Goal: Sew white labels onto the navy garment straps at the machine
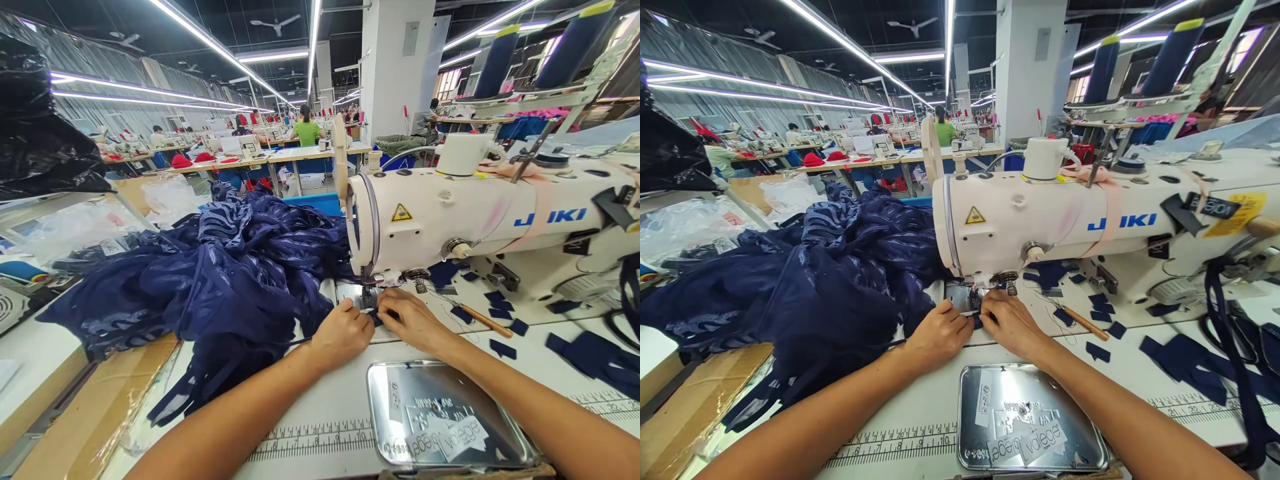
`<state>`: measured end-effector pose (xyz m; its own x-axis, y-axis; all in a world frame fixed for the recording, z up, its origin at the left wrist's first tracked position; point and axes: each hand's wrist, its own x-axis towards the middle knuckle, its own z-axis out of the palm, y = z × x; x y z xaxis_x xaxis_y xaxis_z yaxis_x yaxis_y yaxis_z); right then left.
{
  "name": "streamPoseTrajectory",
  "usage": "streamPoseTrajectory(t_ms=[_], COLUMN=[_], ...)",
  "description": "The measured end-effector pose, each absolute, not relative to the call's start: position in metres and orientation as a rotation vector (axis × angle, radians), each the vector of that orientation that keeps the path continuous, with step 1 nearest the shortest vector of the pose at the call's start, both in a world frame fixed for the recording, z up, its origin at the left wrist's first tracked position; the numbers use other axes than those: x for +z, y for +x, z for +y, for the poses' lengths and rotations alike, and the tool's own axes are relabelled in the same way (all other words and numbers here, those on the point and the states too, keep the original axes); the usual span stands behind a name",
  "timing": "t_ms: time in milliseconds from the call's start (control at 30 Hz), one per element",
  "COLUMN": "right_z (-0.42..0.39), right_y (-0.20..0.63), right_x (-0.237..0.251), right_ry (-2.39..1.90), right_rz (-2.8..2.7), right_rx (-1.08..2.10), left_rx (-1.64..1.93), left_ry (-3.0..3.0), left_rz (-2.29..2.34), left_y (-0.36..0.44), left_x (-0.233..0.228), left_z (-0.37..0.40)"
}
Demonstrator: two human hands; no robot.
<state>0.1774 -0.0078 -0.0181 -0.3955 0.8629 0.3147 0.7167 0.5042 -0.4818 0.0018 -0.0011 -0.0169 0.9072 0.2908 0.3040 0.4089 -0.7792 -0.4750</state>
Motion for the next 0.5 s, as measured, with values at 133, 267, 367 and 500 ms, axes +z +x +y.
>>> streamPoseTrajectory(t_ms=[133, 267, 367, 500], right_z=[-0.009, -0.0117, -0.013, -0.0134], right_y=[0.1828, 0.1856, 0.1867, 0.1878], right_x=[-0.0229, -0.0236, -0.0227, -0.0222], right_ry=[-1.228, -1.208, -1.193, -1.172], right_rz=[-2.175, -2.221, -2.245, -2.265], right_rx=[0.442, 0.442, 0.438, 0.439], left_rx=[-0.252, -0.246, -0.235, -0.186], left_ry=[-2.535, -2.54, -2.548, -2.568], left_rz=[-0.544, -0.575, -0.587, -0.612], left_y=[0.0026, 0.0045, 0.0058, 0.0069], left_x=[-0.0174, -0.0173, -0.0153, -0.0127], left_z=[-0.0015, -0.002, -0.003, -0.0047])
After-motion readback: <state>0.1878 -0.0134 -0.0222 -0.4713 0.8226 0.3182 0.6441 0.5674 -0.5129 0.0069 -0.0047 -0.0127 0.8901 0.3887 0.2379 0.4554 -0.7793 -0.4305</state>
